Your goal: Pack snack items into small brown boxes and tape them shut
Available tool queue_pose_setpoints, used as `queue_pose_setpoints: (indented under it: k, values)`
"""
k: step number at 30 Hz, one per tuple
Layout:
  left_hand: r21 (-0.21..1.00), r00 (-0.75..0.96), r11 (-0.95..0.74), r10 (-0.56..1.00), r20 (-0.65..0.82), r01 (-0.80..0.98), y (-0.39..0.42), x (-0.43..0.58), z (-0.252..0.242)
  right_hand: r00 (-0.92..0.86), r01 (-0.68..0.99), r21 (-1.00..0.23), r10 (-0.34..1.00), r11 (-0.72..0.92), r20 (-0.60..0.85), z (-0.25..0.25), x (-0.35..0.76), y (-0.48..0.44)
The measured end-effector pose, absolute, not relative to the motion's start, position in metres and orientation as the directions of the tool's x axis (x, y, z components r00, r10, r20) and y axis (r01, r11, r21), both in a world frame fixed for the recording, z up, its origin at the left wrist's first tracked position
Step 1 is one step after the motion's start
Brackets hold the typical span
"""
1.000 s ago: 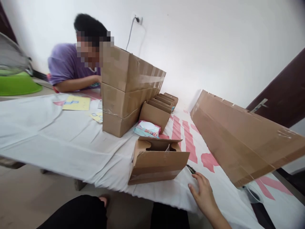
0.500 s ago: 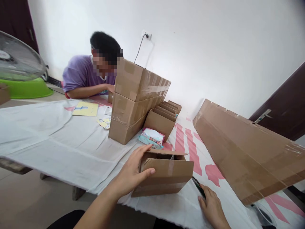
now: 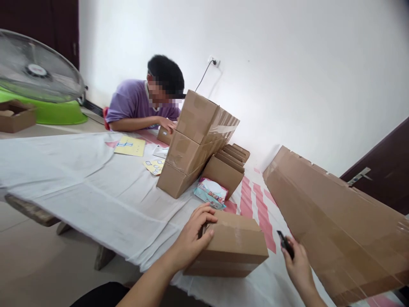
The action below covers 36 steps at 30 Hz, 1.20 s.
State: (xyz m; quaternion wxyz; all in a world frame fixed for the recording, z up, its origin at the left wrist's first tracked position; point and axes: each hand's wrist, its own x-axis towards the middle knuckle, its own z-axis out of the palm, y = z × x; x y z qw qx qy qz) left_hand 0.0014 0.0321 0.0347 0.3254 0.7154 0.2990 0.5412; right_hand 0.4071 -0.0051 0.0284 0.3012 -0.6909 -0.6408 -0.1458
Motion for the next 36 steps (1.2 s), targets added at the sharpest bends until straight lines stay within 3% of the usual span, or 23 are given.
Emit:
queue_pose_setpoints:
  k: [3, 6, 8, 13, 19, 24, 28, 32, 36]
  values:
    - [0.807, 0.3, -0.59, 0.775, 0.557, 0.024, 0.032, -0.003, 0.037, -0.154, 0.955, -0.066, 0.678, 0.288, 0.719, 0.09, 0.356, 0.0]
    - [0.816, 0.284, -0.578, 0.779, 0.56, -0.024, 0.035, -0.001, 0.033, -0.488, 0.833, 0.165, 0.56, 0.527, 0.669, 0.127, 0.288, 0.004]
    - [0.812, 0.266, -0.581, 0.776, 0.572, -0.052, 0.038, 0.003, 0.027, -0.629, 0.749, 0.283, 0.51, 0.599, 0.587, 0.134, 0.248, 0.01]
    - [0.834, 0.255, -0.545, 0.798, 0.546, -0.082, 0.041, 0.005, 0.022, -0.788, 0.607, 0.431, 0.433, 0.667, 0.438, 0.127, 0.198, 0.025]
    - [0.832, 0.297, -0.55, 0.785, 0.544, -0.071, 0.039, -0.001, 0.03, -0.811, 0.585, 0.507, 0.458, 0.633, 0.364, 0.134, 0.238, 0.011]
    - [0.818, 0.284, -0.572, 0.775, 0.565, -0.066, 0.039, -0.001, 0.032, -0.678, 0.73, 0.479, 0.603, 0.487, 0.42, 0.13, 0.32, -0.015]
    - [0.794, 0.253, -0.605, 0.76, 0.598, -0.059, 0.041, 0.002, 0.031, -0.443, 0.894, 0.277, 0.792, 0.353, 0.42, 0.095, 0.379, -0.029]
    - [0.783, 0.231, -0.619, 0.756, 0.613, -0.053, 0.045, 0.005, 0.026, -0.185, 0.981, -0.016, 0.952, 0.195, 0.246, 0.04, 0.407, -0.04]
    - [0.782, 0.219, -0.622, 0.756, 0.616, -0.053, 0.047, 0.007, 0.02, -0.077, 0.995, -0.069, 0.997, 0.076, -0.002, 0.011, 0.411, -0.038]
